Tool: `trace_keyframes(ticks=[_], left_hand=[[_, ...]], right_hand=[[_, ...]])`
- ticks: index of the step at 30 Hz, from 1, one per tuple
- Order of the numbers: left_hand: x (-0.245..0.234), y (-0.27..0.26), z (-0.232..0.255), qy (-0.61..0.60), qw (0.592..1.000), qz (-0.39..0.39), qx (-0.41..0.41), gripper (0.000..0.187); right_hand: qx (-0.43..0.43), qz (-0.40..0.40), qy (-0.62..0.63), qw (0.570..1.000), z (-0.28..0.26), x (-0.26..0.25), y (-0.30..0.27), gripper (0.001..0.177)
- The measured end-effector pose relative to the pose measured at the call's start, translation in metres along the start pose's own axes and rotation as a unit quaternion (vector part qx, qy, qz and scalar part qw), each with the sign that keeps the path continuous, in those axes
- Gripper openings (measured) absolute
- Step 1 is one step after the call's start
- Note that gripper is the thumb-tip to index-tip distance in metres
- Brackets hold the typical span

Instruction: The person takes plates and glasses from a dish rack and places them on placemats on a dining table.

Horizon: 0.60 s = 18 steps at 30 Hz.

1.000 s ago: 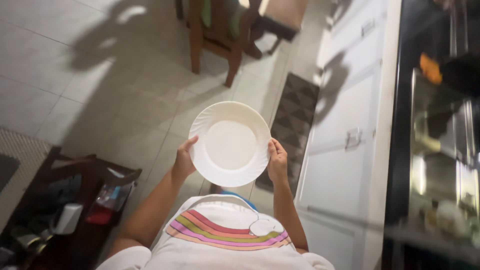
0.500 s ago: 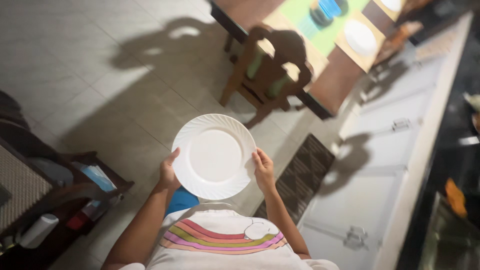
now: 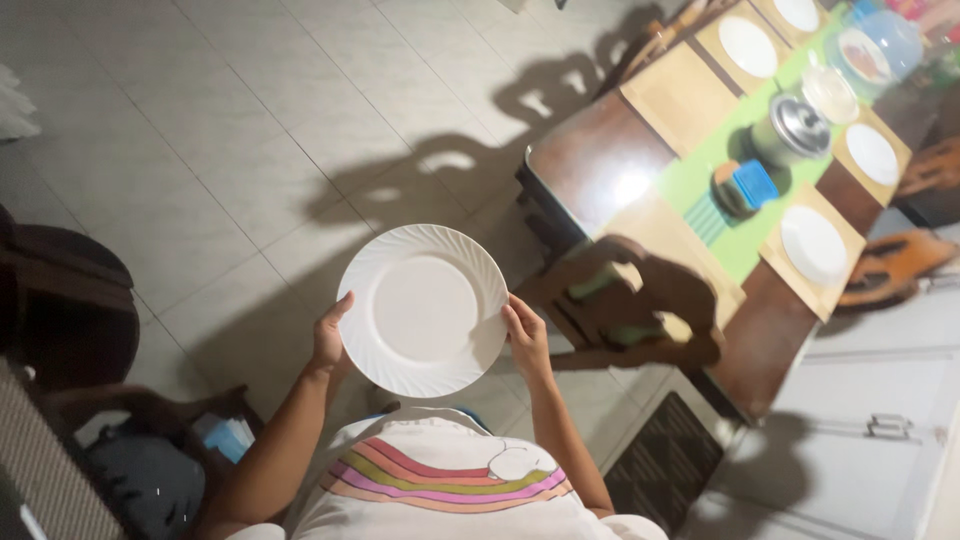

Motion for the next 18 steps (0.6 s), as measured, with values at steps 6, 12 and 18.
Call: trace_keyframes(ticks=[6,12,18], left_hand=[[0.032,0.087,0.050,0.017,1.000,0.012,0.003,0.059],[0.073,0.204,0.080,0.011,0.999,-0.013,-0.032,0.061],[0.138,0.334,0.130,0.017,1.000,0.002,-0.017,0.062]], right_hand=[[0.007,0.025,0.039,0.999,0.019,0.028,0.100,0.039],[0.027,0.064,0.130,0.989,-0.001,0.050,0.214,0.038],[-0.286,0.055,-0.128,0.948,-0.101,0.083,0.344,0.050]])
Point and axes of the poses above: each hand's wrist, its own y-axis towards the middle knuckle, its own x-axis out of the palm, z = x × y, the point moved 6 cm from there along y, towards the middle knuckle, and after that the axes turned 10 degrees about z, right-handed, at the moved point
